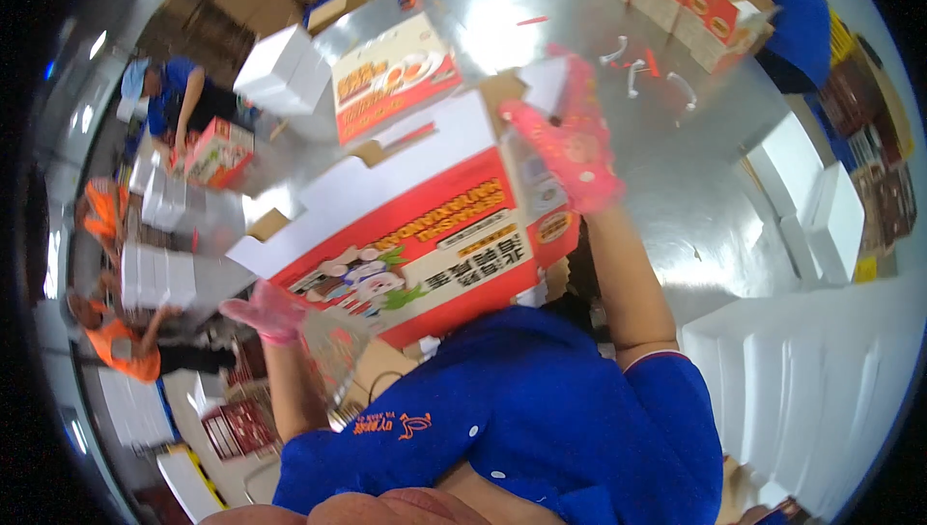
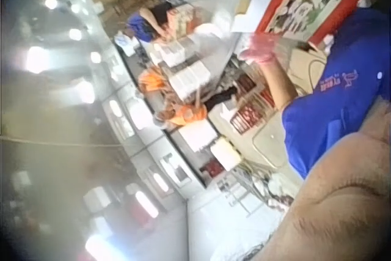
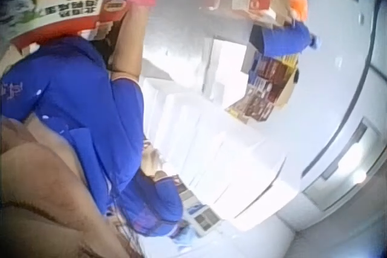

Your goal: Assembling and stacking flat cardboard boxes for food packaging on a production floor.

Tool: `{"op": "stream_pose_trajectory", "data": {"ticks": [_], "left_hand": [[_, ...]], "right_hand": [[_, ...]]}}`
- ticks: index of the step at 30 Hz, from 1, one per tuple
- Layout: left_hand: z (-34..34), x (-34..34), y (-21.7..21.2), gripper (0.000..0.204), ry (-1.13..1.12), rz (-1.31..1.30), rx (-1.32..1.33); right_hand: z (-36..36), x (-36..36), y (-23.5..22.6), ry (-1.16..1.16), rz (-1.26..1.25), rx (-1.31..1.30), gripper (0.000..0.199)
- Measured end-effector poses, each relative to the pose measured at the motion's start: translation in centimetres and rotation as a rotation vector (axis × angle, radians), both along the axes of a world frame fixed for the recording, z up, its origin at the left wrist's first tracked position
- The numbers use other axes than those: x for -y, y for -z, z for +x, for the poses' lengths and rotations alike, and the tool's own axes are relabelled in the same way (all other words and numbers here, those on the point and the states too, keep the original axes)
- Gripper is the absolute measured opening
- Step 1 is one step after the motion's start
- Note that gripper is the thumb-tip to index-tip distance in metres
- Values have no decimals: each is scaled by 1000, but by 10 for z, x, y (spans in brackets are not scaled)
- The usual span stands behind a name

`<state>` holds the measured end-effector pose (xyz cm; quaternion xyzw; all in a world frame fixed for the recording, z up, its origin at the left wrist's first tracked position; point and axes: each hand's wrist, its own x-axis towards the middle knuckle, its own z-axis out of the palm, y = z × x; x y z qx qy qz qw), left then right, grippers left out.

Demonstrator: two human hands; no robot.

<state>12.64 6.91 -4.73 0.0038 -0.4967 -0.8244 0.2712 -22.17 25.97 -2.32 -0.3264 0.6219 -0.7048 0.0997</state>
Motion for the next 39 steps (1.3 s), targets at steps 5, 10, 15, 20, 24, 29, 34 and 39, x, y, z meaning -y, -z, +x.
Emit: {"op": "stream_pose_trajectory", "data": {"ticks": [5, 10, 15, 20, 24, 29, 34, 39], "left_hand": [[-4, -19, -37, 101, 75, -193, 138], [-21, -40, -41, 85, -229, -336, -146], [-33, -34, -39, 99, -1106, -520, 110], [-35, -54, -50, 115, -991, -475, 135], [-33, -64, -46, 117, -946, -471, 77], [-25, -61, -34, 124, -1131, -526, -6], [-23, -80, -45, 96, -1100, -500, -174], [-22, -88, -42, 89, -1015, -179, 39]], "right_hand": [[27, -2, -7, 19, -74, -114, 65], [27, -14, -35, -110, -131, 222, 65], [33, -10, -5, -775, -324, 150, 99], [71, -22, -57, -56, -199, -425, 75], [110, -14, -83, -30, -19, -1290, 55], [120, 16, -82, -249, 439, -1250, 46], [95, 27, -78, -687, 976, -993, 45], [86, 20, -73, -1098, 1212, -828, 54]]}}
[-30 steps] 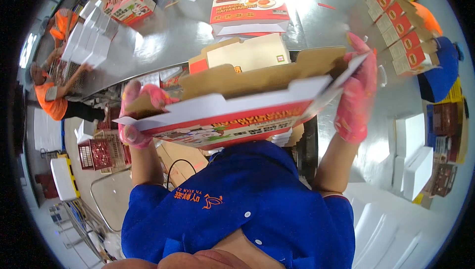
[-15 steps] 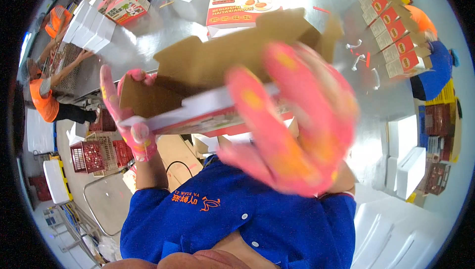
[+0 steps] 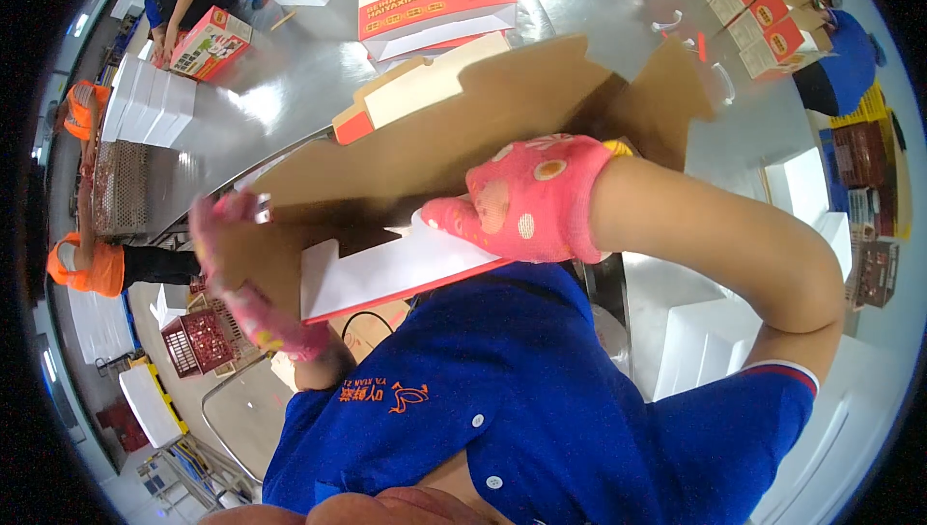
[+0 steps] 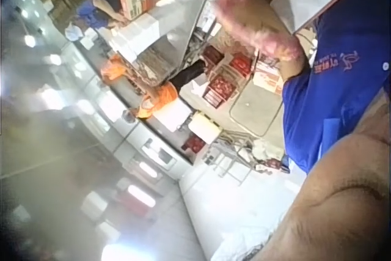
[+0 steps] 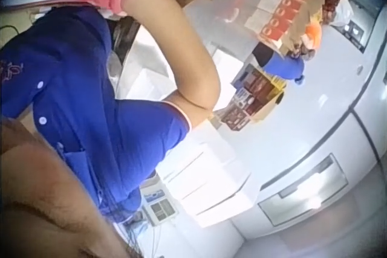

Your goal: Assembling and stacking flat cardboard boxes for food packaging on a production floor.

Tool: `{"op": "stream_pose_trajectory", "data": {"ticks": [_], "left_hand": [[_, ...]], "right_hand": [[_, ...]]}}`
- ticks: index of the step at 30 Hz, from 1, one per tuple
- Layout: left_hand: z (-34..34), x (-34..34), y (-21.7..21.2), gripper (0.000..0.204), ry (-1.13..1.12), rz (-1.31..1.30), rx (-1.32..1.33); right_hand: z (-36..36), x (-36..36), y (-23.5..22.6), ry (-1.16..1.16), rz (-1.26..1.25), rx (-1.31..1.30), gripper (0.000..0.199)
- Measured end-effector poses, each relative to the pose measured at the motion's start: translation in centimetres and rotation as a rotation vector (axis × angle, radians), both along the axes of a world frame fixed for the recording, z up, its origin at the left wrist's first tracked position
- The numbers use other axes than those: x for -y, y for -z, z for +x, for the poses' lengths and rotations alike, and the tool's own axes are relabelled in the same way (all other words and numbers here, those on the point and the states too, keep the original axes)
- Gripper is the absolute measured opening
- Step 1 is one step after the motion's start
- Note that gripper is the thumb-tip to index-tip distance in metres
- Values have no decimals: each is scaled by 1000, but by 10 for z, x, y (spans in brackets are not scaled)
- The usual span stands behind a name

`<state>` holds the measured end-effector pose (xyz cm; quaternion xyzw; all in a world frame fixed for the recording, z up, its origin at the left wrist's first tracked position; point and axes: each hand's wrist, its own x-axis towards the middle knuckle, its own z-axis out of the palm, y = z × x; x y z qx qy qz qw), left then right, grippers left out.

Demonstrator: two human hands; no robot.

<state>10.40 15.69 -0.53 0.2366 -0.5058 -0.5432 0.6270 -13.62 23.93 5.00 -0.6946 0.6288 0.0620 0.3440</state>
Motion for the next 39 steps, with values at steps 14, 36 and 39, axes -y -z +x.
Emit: {"op": "stream_pose_trajectory", "data": {"ticks": [14, 36, 39], "left_hand": [[-1, 3, -29, 86, 577, -65, 872], [-3, 10, 8, 45, 557, -174, 425], [4, 12, 14, 51, 477, -26, 421]], "right_hand": [[-72, -72, 36, 680, -670, 859, 50], [-70, -74, 40, 196, -670, 741, 70], [-89, -71, 43, 20, -647, 737, 53]]}}
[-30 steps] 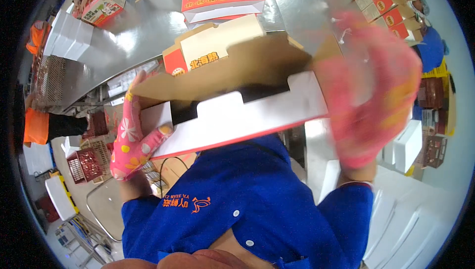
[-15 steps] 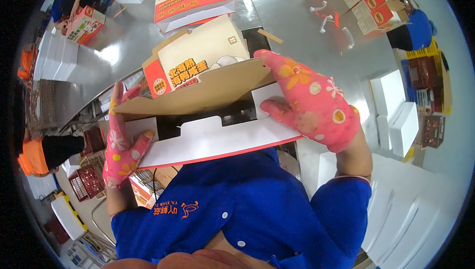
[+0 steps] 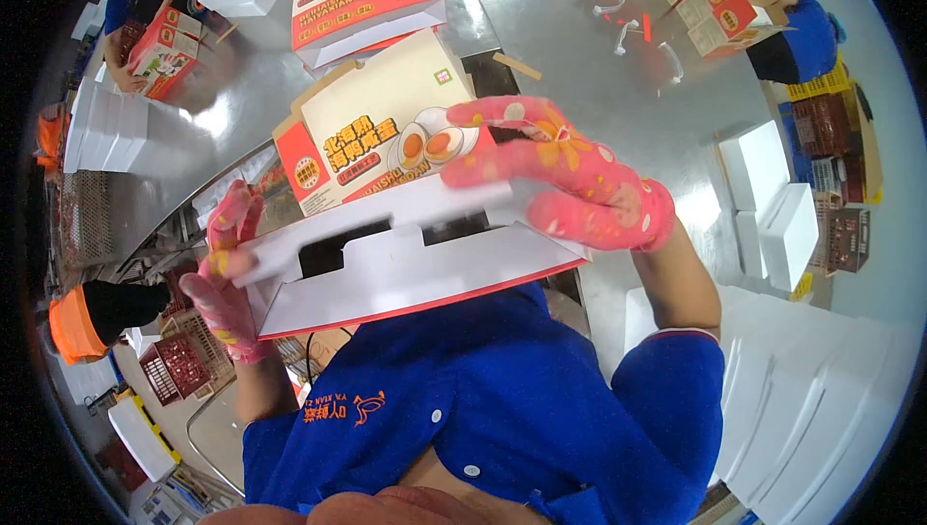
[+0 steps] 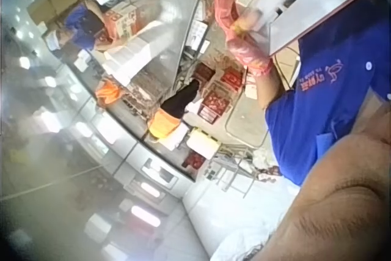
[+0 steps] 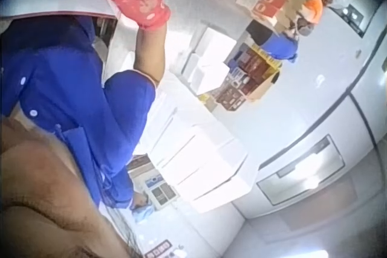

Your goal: Assembling and stacking flat cardboard boxes for food packaging on a production floor.

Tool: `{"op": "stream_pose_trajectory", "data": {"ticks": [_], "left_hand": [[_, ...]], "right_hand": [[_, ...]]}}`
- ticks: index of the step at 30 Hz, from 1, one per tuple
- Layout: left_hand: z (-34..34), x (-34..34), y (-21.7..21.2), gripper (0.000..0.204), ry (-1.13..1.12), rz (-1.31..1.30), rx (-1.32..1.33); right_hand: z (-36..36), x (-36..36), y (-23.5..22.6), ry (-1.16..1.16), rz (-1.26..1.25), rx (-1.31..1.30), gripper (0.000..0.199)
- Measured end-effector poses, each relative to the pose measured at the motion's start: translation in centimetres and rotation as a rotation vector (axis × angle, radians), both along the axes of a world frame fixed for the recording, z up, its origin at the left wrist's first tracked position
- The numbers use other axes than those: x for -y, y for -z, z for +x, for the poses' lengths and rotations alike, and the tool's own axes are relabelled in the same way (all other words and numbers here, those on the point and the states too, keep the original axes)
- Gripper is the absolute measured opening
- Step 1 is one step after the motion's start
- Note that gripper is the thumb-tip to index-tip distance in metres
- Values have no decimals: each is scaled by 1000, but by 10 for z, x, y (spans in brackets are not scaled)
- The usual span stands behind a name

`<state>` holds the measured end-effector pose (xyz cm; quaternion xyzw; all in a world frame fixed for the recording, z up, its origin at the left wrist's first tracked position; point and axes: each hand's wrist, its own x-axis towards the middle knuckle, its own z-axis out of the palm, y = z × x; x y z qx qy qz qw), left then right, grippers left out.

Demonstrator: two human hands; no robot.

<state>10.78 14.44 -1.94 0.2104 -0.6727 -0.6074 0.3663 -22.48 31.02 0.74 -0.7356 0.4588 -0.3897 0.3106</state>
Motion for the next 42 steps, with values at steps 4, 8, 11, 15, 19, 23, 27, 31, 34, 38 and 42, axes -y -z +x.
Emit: {"op": "stream_pose_trajectory", "data": {"ticks": [4, 8, 11, 15, 19, 23, 27, 31, 34, 38, 42], "left_hand": [[-11, 0, -22, 51, 146, -348, 271], [-20, -4, -58, 59, 322, -489, 725], [-34, -2, -65, 59, 396, -620, 912], [-42, 18, -54, 59, 424, -829, 960], [23, 33, -17, 70, 52, -31, 259], [38, 28, -41, 67, 231, 625, 581], [15, 57, -55, 61, -60, 208, 402], [-55, 115, -42, 50, -290, -202, 159], [-107, 196, 22, 48, -271, -311, 44], [-137, 282, 137, 52, -308, -98, 203], [-171, 203, 175, 71, -640, -337, 656]], "right_hand": [[13, -6, -7, 25, -6, -91, 40], [28, -3, -35, 157, 319, -351, 52], [40, -1, -41, 274, 392, -606, 55], [34, -2, -36, 332, 366, -723, 56], [8, -12, -25, 473, 176, -360, 61], [14, -18, -35, 398, 657, 18, 67], [14, 10, -70, 509, 384, 352, 70], [-15, 84, -46, 711, -42, -47, 64], [-55, 171, 17, 731, -124, -42, 66], [-90, 257, 115, 817, -136, -80, 66], [-138, 224, 165, 893, 96, -62, 53]]}}
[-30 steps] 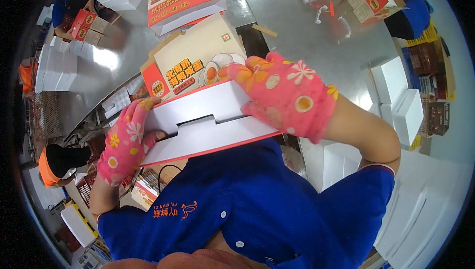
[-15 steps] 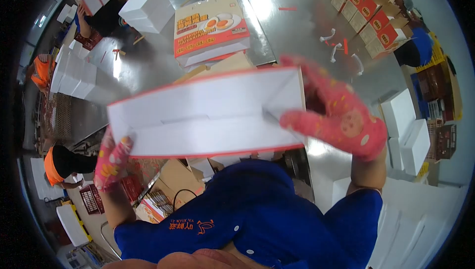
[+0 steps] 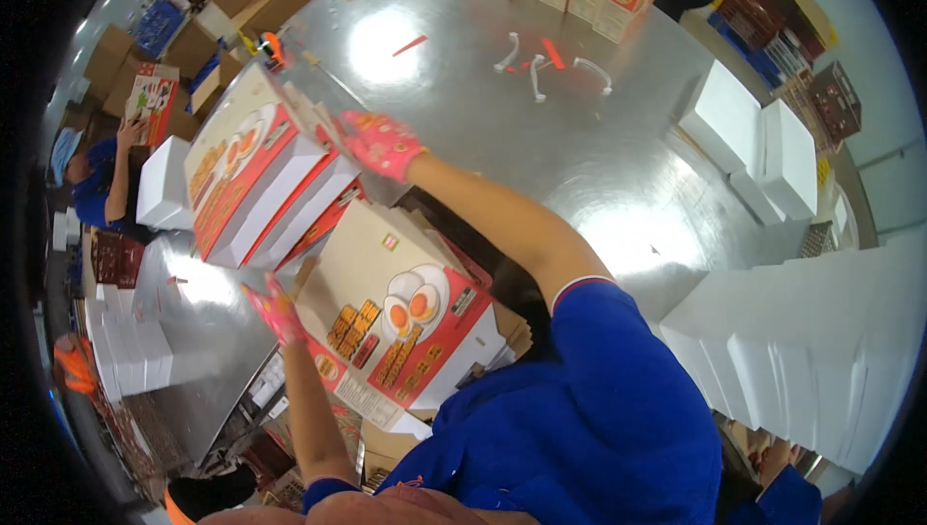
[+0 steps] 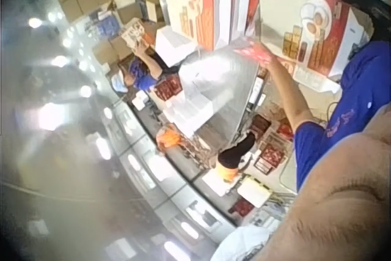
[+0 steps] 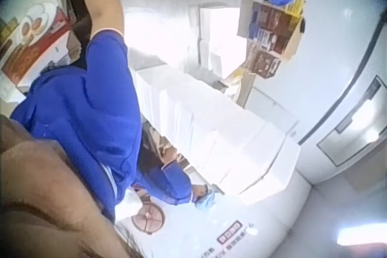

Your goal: Assembling and stacking flat cardboard boxes for food packaging on a production floor.

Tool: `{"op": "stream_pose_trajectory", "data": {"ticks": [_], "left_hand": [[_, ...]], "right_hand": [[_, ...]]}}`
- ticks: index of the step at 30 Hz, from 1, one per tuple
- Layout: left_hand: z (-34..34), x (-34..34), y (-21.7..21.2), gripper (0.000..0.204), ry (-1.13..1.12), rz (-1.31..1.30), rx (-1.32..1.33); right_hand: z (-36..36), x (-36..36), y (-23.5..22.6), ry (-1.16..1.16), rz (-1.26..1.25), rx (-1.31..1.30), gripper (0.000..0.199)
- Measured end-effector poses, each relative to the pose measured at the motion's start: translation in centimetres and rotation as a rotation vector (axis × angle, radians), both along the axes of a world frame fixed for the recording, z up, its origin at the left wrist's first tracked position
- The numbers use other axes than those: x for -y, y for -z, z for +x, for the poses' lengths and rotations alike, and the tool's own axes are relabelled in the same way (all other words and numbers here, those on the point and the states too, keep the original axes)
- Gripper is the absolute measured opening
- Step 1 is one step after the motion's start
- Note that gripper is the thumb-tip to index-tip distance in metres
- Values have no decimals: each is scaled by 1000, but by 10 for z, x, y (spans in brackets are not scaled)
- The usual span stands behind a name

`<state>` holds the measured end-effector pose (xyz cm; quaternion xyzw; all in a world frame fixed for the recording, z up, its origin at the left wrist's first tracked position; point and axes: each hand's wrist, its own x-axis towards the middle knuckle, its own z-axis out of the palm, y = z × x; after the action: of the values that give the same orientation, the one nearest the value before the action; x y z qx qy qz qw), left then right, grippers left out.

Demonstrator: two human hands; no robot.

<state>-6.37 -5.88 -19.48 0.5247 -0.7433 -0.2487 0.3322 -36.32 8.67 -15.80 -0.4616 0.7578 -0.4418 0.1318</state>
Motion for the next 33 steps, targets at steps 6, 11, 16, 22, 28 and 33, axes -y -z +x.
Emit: {"op": "stream_pose_trajectory", "data": {"ticks": [6, 11, 16, 22, 28, 33], "left_hand": [[3, -105, 28, 56, 293, -238, 542], [-8, -105, 36, 53, 355, -195, 526], [-11, -103, 43, 52, 317, -252, 483], [-2, -98, 48, 47, 266, -287, 327], [56, -45, 51, 37, -15, -285, 227], [84, 8, 29, 32, 363, -137, 468]], "right_hand": [[-159, -101, 114, 620, 513, -591, 31], [-250, -199, 170, 394, 871, -585, 31], [-235, -237, 174, 242, 365, -994, 21], [-117, -208, 172, 256, 175, -778, 21], [81, -209, 102, 246, 43, -66, 29], [182, -211, 56, -83, 88, 4, 19]]}}
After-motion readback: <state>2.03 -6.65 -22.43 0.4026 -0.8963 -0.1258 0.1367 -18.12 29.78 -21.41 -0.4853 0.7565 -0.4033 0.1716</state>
